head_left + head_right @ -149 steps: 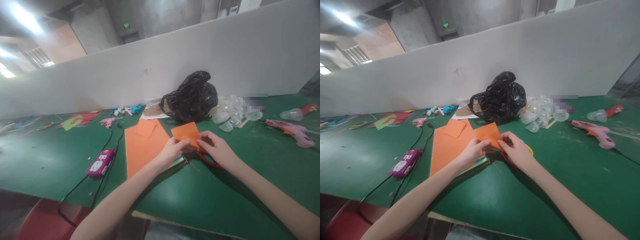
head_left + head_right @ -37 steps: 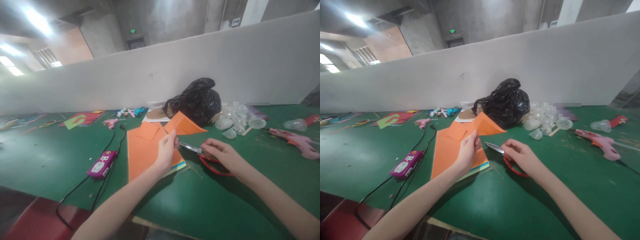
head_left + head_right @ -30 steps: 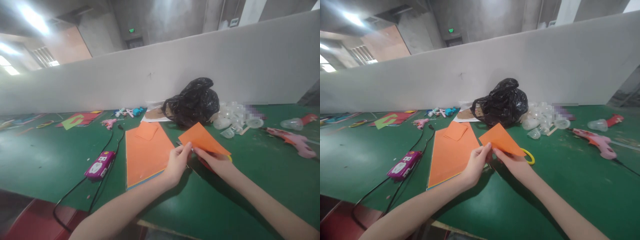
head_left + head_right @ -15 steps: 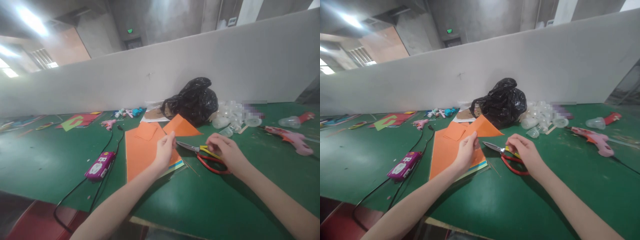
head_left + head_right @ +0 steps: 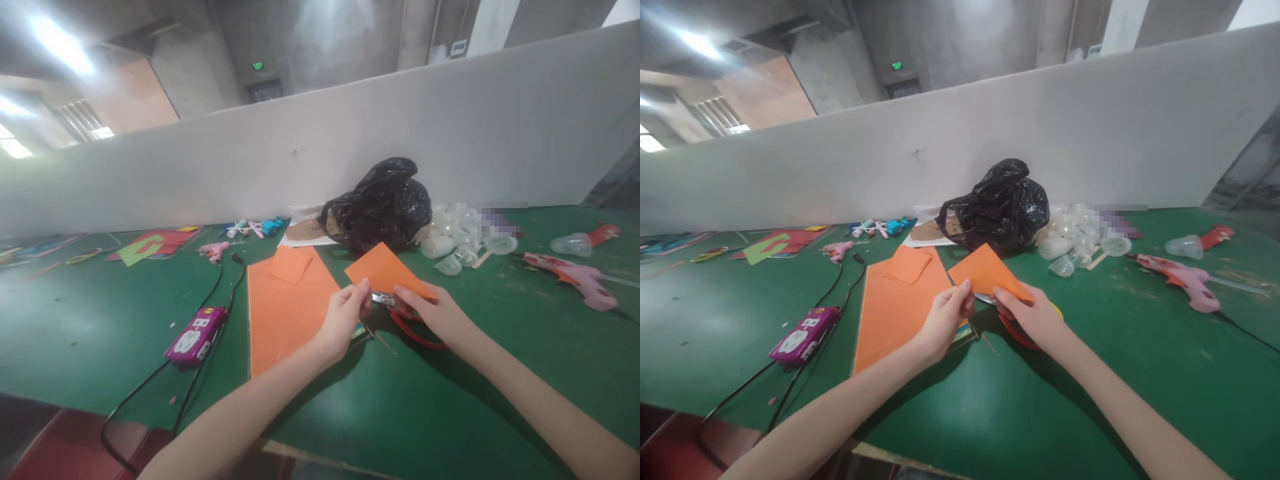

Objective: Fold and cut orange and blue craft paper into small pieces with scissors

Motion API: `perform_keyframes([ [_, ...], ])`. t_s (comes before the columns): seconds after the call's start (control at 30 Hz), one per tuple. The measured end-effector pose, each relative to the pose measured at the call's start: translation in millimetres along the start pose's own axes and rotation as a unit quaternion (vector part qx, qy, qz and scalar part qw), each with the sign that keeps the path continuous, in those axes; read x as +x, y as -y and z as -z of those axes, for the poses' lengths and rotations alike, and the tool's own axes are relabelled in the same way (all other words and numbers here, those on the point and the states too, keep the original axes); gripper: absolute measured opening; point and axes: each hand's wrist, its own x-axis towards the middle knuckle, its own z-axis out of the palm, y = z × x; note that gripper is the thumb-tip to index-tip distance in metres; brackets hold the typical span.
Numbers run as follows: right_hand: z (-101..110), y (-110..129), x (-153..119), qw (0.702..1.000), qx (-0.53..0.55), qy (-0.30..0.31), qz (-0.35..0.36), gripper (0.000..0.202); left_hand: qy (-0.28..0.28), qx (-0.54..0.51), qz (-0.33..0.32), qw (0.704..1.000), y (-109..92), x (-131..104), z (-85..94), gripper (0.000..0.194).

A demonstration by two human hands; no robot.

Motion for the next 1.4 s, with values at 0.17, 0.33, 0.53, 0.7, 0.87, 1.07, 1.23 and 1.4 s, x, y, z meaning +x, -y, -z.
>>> perform_keyframes([
  [0.17,7.8,0.9,2.5,0.999,0.021,0.01,-0.022,0.046,-0.017,0.022,-0.008,1.0,-1.0,3.1,3.3,0.055],
  [0.33,14.0,-6.8,6.9,0.998,-0.015,0.056,-0.027,0.051,-0.043,0.021,-0.023,0.999,-2.1,10.1,8.5,0.055],
  [0.53,16.0,-15.3,9.2,0.997,-0.037,0.07,-0.005,0.053,-0.05,0.034,-0.03,0.998,-5.7,12.8,11.2,0.056],
  [0.7,15.0,-12.5,7.5,0.989,-0.051,0.139,0.002,0.055,-0.066,0.051,-0.038,0.996,-5.8,16.2,15.5,0.057],
  [0.87,14.4,-4.3,3.1,0.981,-0.04,0.189,-0.011,0.056,-0.086,0.05,-0.048,0.994,-5.0,17.7,17.6,0.055],
  [1.07,8.5,-6.1,-0.8,0.98,-0.026,0.194,0.02,0.059,-0.007,0.071,-0.004,0.997,-6.1,5.6,8.8,0.051],
  [1.23,1.0,-14.0,-4.1,0.977,-0.062,0.2,0.046,0.059,0.024,0.074,0.001,0.997,-6.6,-3.0,3.1,0.055],
  [1.4,0.4,-15.8,-2.9,0.978,-0.081,0.182,0.054,0.054,-0.027,0.075,0.032,0.996,2.5,1.6,6.9,0.051],
])
